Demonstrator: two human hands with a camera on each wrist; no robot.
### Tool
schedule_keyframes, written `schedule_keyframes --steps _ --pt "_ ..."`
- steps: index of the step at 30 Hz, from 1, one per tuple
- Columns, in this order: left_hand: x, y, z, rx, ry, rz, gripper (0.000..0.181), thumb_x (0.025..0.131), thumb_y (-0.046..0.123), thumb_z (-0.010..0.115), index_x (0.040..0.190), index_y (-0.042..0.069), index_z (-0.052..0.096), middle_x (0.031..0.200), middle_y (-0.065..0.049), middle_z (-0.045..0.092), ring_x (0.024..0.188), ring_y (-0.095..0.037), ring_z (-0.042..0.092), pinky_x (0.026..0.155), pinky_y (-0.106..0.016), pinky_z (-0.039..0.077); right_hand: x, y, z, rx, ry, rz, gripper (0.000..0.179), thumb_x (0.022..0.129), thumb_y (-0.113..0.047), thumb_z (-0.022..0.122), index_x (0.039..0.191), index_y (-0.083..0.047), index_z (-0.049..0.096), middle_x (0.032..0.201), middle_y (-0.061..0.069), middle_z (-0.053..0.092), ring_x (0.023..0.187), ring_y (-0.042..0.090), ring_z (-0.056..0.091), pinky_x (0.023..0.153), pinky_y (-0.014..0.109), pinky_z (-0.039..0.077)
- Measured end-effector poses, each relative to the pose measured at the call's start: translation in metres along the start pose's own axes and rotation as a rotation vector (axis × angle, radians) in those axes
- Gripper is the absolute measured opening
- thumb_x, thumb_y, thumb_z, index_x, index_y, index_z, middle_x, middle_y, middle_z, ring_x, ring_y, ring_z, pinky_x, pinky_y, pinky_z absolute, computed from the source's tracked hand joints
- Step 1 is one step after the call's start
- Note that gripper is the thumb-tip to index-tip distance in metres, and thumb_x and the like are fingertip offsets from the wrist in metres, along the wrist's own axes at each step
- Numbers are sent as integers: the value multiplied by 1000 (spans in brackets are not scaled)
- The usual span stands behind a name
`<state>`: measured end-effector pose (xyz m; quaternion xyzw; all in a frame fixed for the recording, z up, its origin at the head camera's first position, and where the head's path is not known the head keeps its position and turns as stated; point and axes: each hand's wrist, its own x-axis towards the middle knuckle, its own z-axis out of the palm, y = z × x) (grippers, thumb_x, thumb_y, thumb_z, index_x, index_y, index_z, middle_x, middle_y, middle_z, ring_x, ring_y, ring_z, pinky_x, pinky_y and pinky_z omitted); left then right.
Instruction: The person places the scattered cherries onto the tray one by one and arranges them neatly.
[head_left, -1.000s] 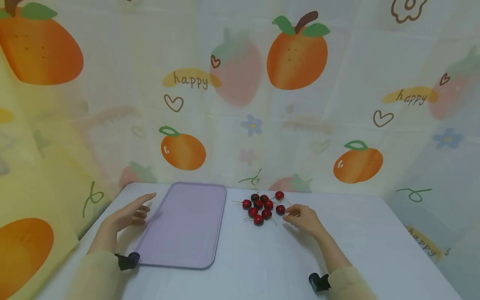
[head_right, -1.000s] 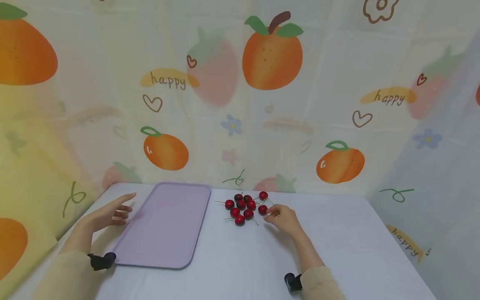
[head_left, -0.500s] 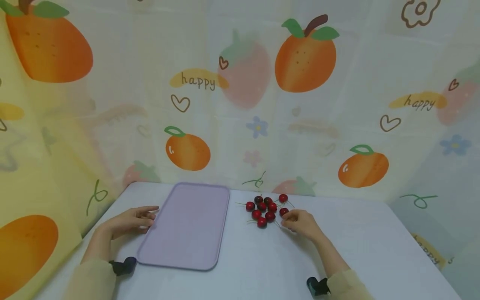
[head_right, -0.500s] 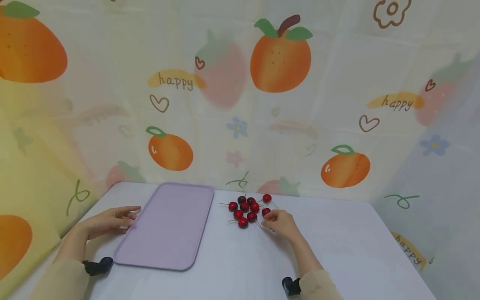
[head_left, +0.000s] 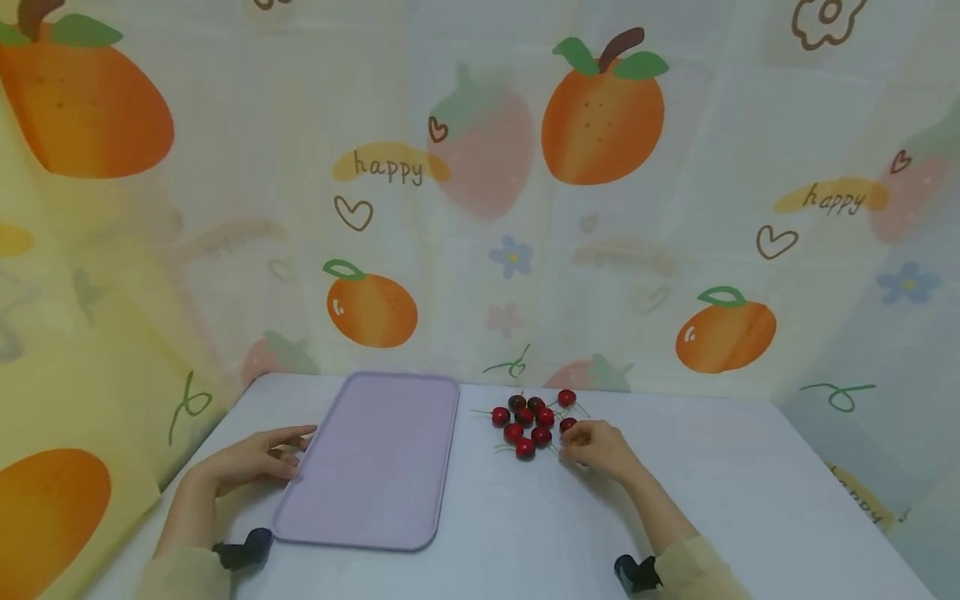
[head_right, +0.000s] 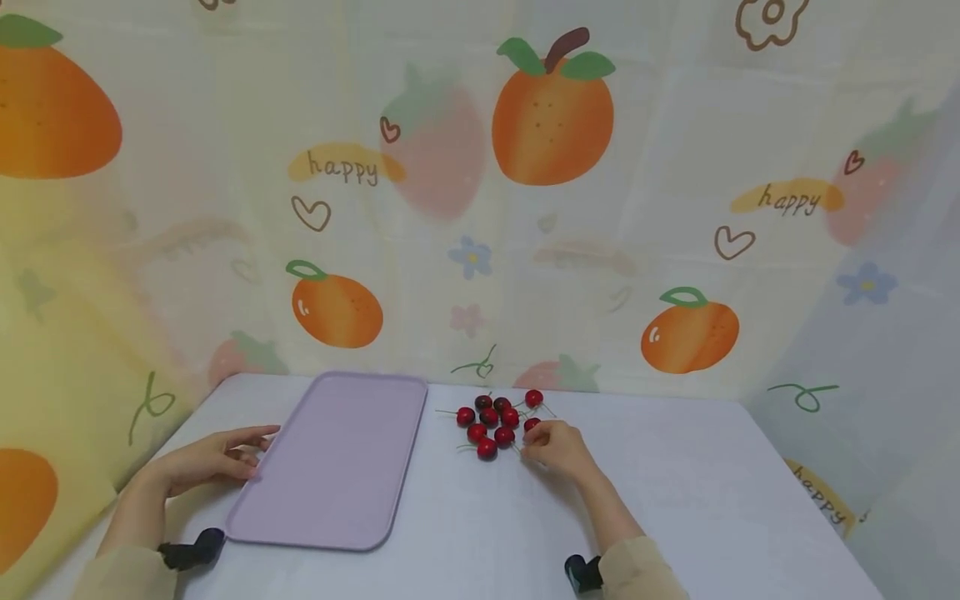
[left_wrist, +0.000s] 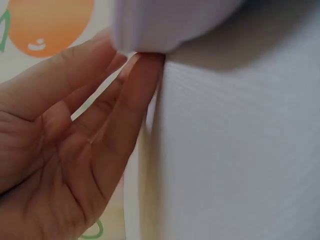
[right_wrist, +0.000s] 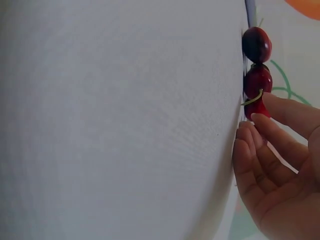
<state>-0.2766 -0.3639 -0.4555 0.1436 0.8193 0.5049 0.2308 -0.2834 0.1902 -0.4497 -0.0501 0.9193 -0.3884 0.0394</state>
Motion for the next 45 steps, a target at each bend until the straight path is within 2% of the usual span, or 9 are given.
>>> schedule_keyframes --steps 5,13,20,24,28,33,38,45 --pt "3 -1 -7 -8 -29 -13 78 94 12 62 153 -8 17 139 -34 35 100 -1 58 84 -22 55 0 -1 4 -3 -19 -13 21 81 -14 75 99 -4 73 84 5 69 69 12 58 61 25 48" --pt "13 7 -15 27 8 -33 75 92 11 64 152 -9 23 135 -31 37 98 -4 57 83 -21 55 6 -4 9 -28 -19 -36 18 81 -16 76 97 -7 74 82 3 68 70 12 57 61 24 48" --pt "13 4 -13 15 27 -35 76 92 10 64 152 -8 23 136 -30 38 98 -1 56 83 -20 55 10 -9 11 -46 -35 -39 15 81 -15 77 92 -7 73 81 3 68 71 13 56 62 24 47" --pt "16 5 -11 8 18 -13 76 92 10 64 152 -9 22 136 -32 37 98 -1 56 83 -21 55 10 -7 9 -78 -17 -44 9 80 -14 78 84 -8 73 81 3 69 73 13 57 65 25 47" --pt "20 6 -9 -5 11 -26 76 92 12 64 153 -7 23 140 -32 35 97 -2 57 83 -21 55 9 -3 7 -107 6 -60 7 80 -14 78 79 -8 73 80 2 69 76 14 56 67 26 46" --pt "19 3 -6 -27 4 -14 74 93 11 63 152 -7 24 145 -34 32 98 -2 58 85 -21 55 8 1 6 -122 21 -68 6 81 -14 76 79 -9 73 79 2 67 75 13 54 67 26 45" --pt "16 0 0 -46 11 0 73 92 10 64 152 -7 25 147 -35 30 95 -2 58 84 -20 55 3 1 4 -98 27 -24 8 82 -15 75 81 -7 73 78 2 67 74 14 54 65 25 44" --pt "13 4 -1 -9 40 2 71 91 9 64 152 -6 28 146 -35 34 92 -5 58 81 -21 55 6 -9 3 -60 50 -16 8 85 -13 71 87 -6 73 77 3 68 70 13 56 63 24 47"
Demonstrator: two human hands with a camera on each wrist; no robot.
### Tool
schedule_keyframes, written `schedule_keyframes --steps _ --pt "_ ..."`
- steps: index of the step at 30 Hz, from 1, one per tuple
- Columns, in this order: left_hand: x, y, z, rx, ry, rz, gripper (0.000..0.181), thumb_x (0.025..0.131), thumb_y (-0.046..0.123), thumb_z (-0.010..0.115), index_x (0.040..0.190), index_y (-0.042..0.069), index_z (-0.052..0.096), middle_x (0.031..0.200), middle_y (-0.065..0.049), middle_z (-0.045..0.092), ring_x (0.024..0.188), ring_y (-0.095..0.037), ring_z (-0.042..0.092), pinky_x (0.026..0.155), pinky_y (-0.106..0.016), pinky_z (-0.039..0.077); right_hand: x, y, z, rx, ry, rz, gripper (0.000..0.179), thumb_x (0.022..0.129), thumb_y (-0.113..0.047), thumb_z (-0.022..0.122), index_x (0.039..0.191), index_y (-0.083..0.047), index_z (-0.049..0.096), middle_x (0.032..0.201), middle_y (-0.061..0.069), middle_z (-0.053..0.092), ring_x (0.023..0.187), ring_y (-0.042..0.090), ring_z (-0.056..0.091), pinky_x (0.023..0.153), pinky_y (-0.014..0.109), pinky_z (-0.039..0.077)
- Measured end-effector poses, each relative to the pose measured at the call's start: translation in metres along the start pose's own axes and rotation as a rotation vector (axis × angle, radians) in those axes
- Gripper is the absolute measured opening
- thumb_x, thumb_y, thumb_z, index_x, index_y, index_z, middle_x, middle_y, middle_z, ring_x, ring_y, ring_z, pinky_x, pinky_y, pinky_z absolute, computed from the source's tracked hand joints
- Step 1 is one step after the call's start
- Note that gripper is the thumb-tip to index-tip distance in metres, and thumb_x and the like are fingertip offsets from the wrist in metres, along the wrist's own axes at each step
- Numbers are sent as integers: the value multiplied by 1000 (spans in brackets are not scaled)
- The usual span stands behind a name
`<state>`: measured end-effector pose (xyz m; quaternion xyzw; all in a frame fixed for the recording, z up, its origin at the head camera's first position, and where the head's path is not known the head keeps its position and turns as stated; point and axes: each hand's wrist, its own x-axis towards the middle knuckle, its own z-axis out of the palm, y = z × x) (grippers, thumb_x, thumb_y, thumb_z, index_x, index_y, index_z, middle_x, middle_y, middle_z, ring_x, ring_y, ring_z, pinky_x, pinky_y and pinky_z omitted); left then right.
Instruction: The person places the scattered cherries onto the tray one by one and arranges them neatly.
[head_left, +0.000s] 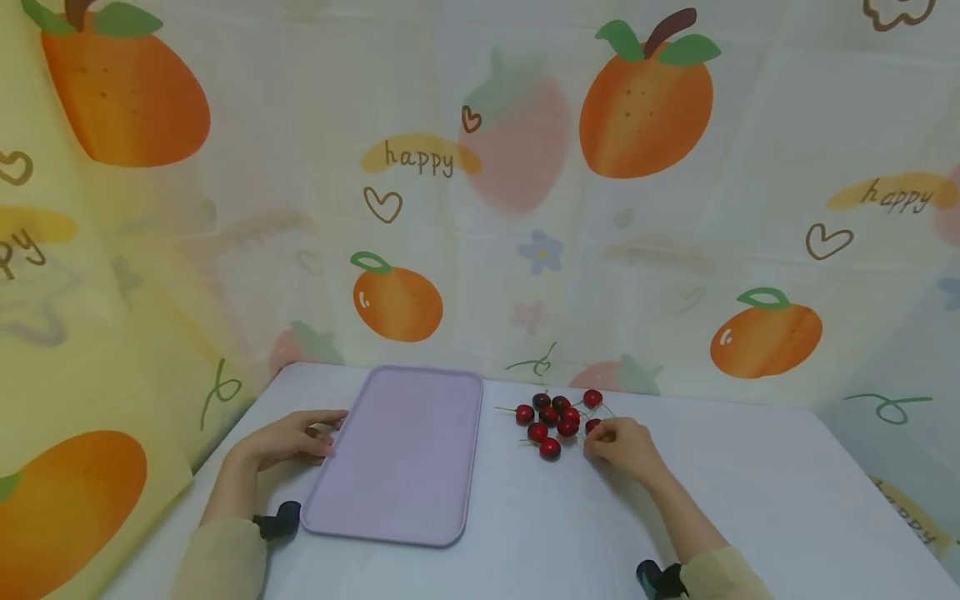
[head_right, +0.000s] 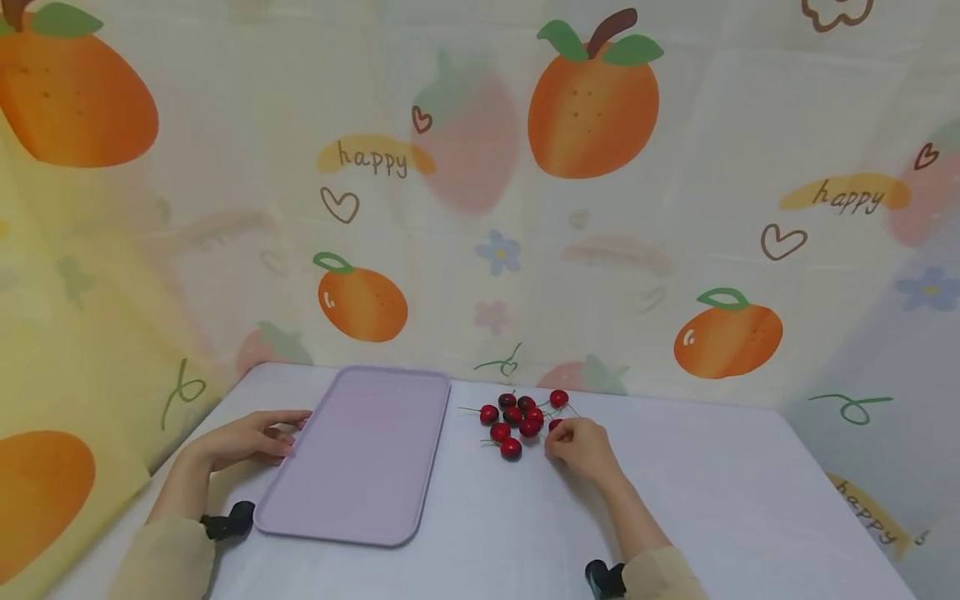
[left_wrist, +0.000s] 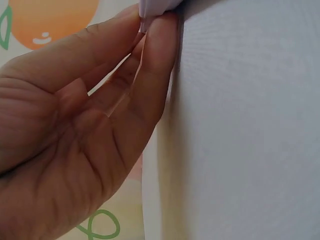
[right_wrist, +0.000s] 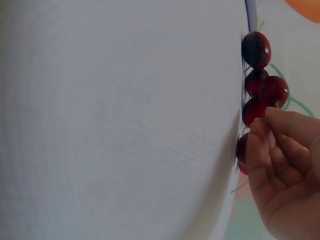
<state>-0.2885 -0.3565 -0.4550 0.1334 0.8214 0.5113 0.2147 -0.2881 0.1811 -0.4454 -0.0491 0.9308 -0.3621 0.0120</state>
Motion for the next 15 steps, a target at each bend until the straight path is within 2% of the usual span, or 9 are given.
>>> schedule_keyframes --steps 7,15 --pt "1 2 0 -1 6 -20 70 92 7 63 152 -5 29 145 -33 35 90 -7 58 80 -21 55 7 -14 4 37 33 -59 9 86 -14 72 89 -5 73 79 4 70 70 12 57 62 23 47" --pt "2 3 1 -11 7 -30 72 90 7 64 152 -5 29 144 -33 35 89 -8 58 79 -21 55 21 -36 17 70 34 -111 6 86 -12 72 87 -6 72 77 5 71 66 10 58 60 22 47"
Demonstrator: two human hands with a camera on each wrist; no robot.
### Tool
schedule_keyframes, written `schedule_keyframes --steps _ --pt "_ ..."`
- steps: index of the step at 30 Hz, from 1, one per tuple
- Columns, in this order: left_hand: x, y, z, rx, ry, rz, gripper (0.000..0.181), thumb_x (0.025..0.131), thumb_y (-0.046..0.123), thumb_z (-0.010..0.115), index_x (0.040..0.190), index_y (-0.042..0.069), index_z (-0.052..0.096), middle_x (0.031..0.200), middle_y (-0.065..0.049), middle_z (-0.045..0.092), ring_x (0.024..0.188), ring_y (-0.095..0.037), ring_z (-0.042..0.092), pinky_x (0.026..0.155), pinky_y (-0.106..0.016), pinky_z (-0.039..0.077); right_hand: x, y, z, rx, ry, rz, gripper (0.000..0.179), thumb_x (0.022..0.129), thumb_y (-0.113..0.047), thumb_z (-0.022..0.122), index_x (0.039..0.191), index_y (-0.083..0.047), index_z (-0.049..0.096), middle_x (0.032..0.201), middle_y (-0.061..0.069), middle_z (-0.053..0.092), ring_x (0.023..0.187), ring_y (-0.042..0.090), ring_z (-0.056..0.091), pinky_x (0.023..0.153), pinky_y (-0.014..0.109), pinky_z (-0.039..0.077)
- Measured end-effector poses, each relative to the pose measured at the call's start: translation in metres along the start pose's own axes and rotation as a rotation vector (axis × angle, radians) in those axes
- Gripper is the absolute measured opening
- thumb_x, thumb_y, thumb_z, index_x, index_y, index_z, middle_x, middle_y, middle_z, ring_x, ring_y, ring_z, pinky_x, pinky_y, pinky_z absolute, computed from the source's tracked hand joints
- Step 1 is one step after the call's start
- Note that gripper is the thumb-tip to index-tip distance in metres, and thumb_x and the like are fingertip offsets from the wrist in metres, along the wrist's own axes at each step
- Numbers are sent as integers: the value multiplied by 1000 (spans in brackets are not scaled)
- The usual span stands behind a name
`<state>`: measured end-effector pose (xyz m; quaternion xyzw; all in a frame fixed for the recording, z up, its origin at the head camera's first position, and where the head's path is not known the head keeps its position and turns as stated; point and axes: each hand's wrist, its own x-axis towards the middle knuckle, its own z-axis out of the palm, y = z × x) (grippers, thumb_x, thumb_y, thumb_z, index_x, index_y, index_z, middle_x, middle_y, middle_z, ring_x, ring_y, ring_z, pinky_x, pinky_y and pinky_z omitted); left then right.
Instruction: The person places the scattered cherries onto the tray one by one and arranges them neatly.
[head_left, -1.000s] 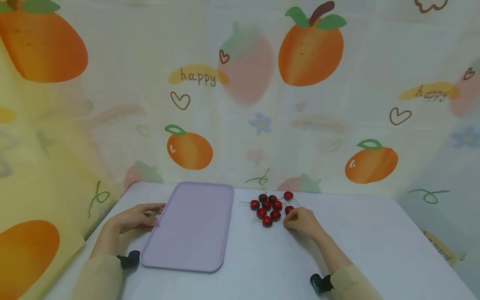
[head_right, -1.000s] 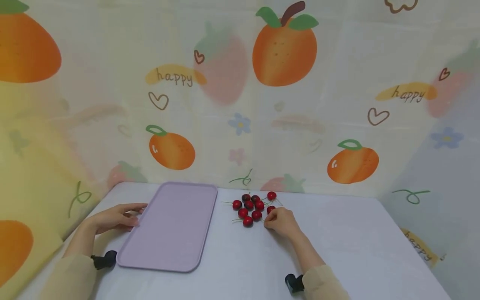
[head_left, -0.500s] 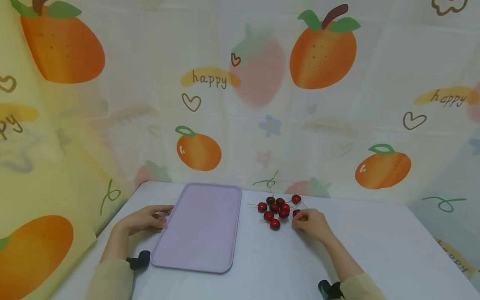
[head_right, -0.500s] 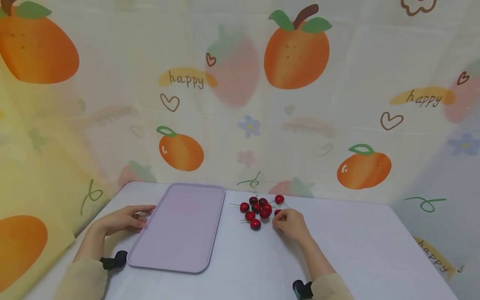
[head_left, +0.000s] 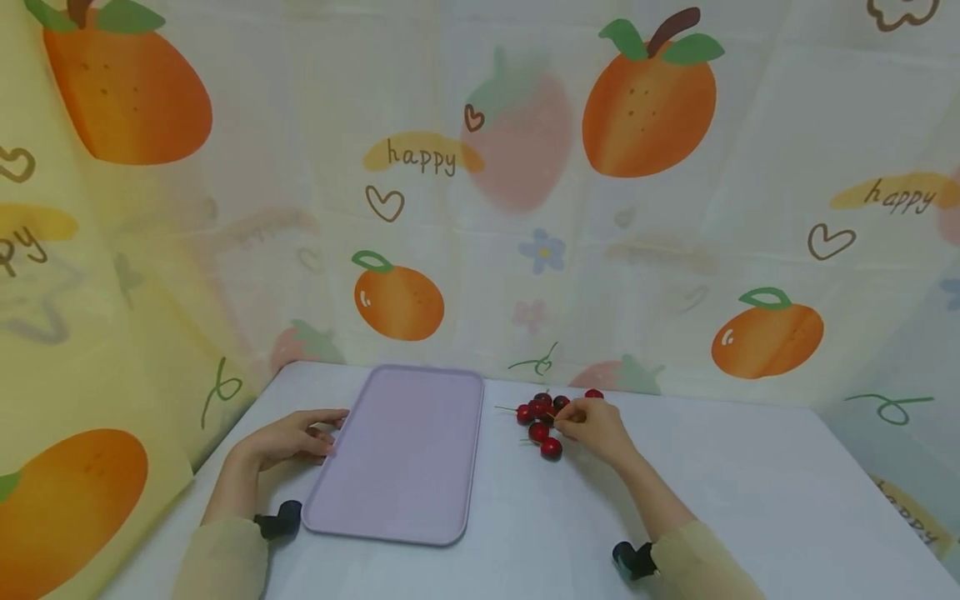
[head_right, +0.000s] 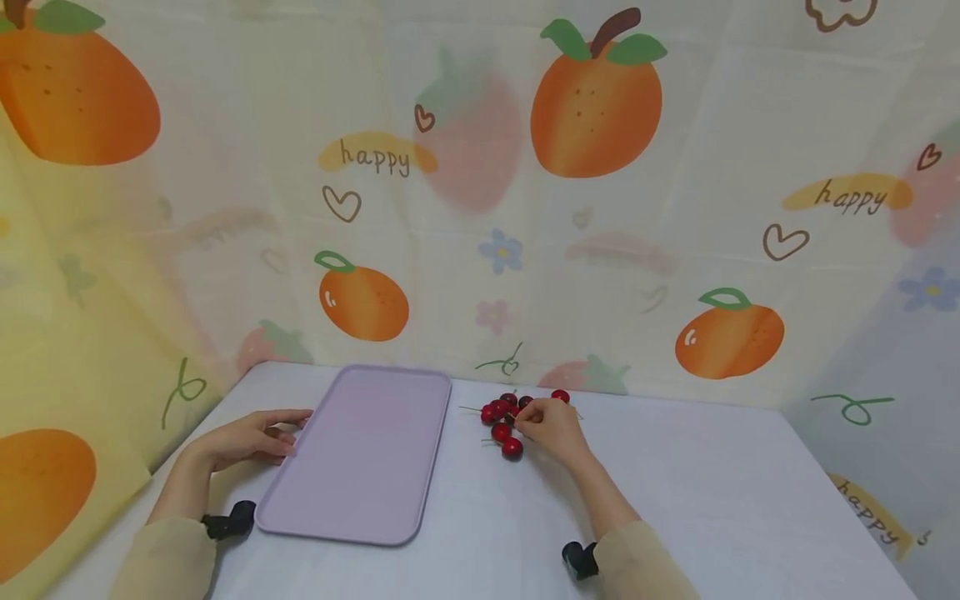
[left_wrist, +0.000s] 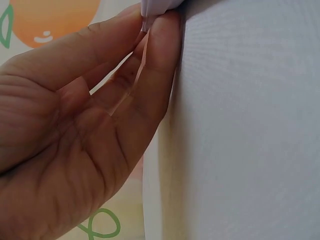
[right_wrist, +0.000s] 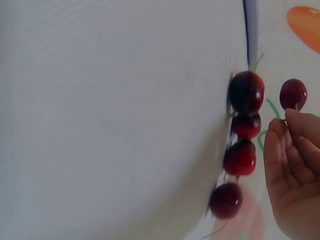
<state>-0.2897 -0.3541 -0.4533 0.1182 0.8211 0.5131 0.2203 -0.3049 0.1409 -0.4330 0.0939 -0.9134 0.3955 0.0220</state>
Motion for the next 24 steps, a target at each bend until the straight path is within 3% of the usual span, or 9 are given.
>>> schedule_keyframes --steps 12,21,24 --pt "1 1 -1 0 -2 10 71 90 6 62 151 -7 28 141 -32 36 88 -6 56 79 -21 55 31 -39 47 38 -7 -84 4 85 -15 74 84 -11 73 77 2 71 65 8 56 61 22 47" --pt "0 -1 2 -11 4 9 71 90 5 62 151 -7 28 140 -30 37 89 -7 56 80 -21 55 54 -66 84 78 -38 -204 5 85 -9 73 86 -4 74 78 11 73 64 6 58 59 17 47" --pt "-2 -1 2 -15 12 7 71 90 4 62 151 -7 28 139 -29 37 89 -7 55 79 -20 55 62 -75 94 84 -43 -206 6 85 -8 72 86 -3 74 80 12 74 65 7 59 59 17 47"
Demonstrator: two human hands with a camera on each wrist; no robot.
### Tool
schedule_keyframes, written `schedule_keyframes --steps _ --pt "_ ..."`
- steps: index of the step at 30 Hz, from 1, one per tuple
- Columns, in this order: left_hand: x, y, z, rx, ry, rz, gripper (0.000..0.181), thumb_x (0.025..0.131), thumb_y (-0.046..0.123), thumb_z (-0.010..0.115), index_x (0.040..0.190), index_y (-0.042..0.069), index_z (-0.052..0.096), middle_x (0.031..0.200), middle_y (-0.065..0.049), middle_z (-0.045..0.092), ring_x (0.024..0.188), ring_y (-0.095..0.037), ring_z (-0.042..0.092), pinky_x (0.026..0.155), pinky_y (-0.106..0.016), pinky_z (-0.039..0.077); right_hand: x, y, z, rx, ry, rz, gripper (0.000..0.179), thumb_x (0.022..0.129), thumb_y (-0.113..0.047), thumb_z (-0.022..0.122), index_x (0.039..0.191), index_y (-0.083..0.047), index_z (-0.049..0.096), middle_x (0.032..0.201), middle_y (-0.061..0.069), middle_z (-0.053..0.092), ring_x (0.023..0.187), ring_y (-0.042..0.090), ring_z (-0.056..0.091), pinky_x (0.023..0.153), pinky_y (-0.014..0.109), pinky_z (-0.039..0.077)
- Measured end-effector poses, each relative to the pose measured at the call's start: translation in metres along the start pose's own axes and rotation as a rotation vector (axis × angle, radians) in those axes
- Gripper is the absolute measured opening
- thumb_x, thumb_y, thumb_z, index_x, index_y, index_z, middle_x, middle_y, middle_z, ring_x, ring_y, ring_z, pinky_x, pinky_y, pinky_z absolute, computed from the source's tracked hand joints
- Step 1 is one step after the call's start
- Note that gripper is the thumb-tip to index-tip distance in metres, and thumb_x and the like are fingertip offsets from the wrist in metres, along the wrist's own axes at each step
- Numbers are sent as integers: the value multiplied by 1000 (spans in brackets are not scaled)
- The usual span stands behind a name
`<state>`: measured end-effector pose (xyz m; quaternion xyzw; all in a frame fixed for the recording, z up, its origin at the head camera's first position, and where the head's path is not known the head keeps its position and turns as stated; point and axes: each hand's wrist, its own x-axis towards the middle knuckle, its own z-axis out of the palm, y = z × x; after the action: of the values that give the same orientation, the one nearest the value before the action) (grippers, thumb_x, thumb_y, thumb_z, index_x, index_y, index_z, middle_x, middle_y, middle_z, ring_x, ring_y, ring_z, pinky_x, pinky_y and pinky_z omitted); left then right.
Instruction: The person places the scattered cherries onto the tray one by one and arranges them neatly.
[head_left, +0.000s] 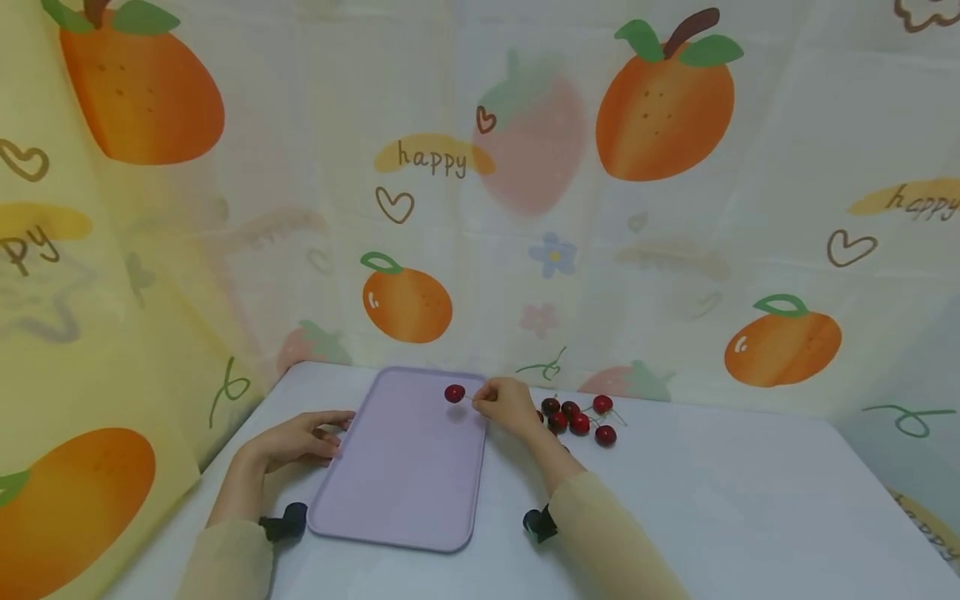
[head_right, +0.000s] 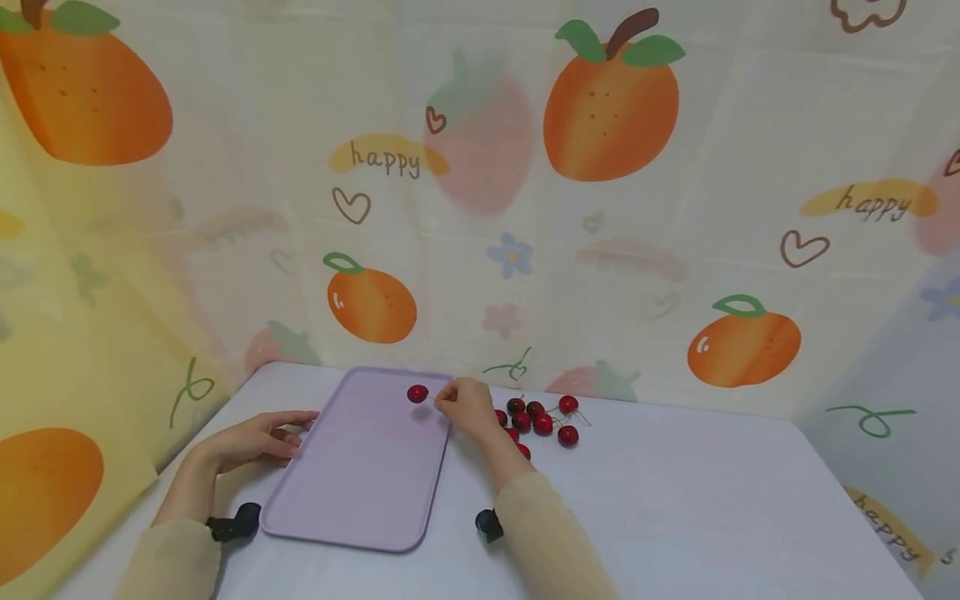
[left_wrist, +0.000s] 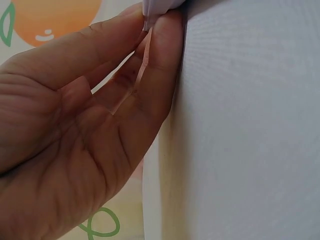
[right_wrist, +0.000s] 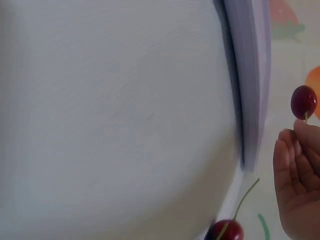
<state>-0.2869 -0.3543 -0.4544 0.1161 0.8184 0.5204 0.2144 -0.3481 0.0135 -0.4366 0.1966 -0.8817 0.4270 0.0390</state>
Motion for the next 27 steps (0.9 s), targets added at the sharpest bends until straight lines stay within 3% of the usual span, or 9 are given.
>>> schedule_keyframes --steps 12,19,27 --pt "-2 -4 4 -21 7 -11 71 90 5 63 151 -5 29 141 -28 37 92 -7 56 80 -21 55 31 -24 37 14 23 42 8 85 -7 73 86 0 75 82 15 75 64 9 60 59 16 47" --pt "0 -2 4 -10 17 -26 69 90 6 62 152 -2 32 139 -26 39 94 -12 54 80 -21 55 39 -33 56 -125 61 21 5 84 -12 75 82 -7 76 79 7 75 69 12 61 61 18 44" --pt "0 -1 2 -16 19 -30 70 90 5 62 152 -2 31 142 -27 38 95 -14 54 81 -21 55 39 -39 69 -74 10 38 4 84 -6 73 83 -2 75 82 11 74 73 14 58 66 21 46"
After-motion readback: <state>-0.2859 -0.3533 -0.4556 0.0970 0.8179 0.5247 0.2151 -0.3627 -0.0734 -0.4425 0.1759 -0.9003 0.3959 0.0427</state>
